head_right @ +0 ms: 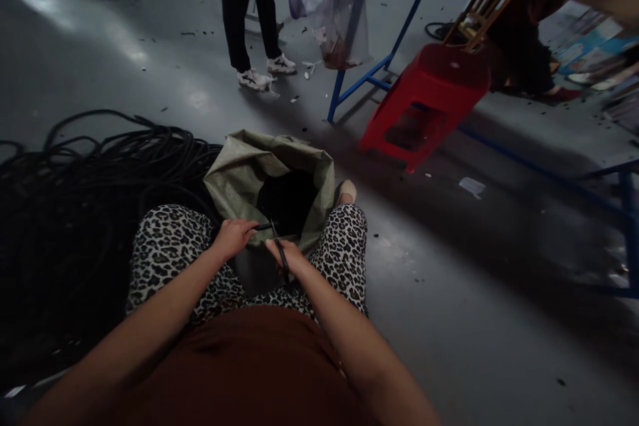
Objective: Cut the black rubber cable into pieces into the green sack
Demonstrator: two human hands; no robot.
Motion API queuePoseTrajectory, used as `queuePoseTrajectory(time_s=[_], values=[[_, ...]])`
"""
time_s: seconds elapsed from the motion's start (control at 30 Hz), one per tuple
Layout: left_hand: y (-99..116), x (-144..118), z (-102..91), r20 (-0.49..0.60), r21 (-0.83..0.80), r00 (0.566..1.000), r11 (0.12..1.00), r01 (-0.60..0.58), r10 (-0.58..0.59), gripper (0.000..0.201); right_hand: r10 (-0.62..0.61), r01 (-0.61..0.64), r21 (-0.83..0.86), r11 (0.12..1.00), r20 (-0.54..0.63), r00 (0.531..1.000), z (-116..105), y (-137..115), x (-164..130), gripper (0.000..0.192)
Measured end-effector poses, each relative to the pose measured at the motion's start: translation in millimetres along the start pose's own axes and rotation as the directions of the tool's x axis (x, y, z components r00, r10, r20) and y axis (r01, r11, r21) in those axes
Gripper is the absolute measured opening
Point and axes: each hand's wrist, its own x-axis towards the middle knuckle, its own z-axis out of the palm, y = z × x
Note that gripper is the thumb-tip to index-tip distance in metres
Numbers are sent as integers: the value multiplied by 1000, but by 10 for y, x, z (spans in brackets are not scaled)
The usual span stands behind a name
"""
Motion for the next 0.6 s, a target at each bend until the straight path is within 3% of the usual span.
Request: queuePoseTrajectory(time_s=[0.6], values=[[1,-2,30,0,-2,997,997,-83,83,29,28,-28,-83,996,1,1000,6,70,112,53]])
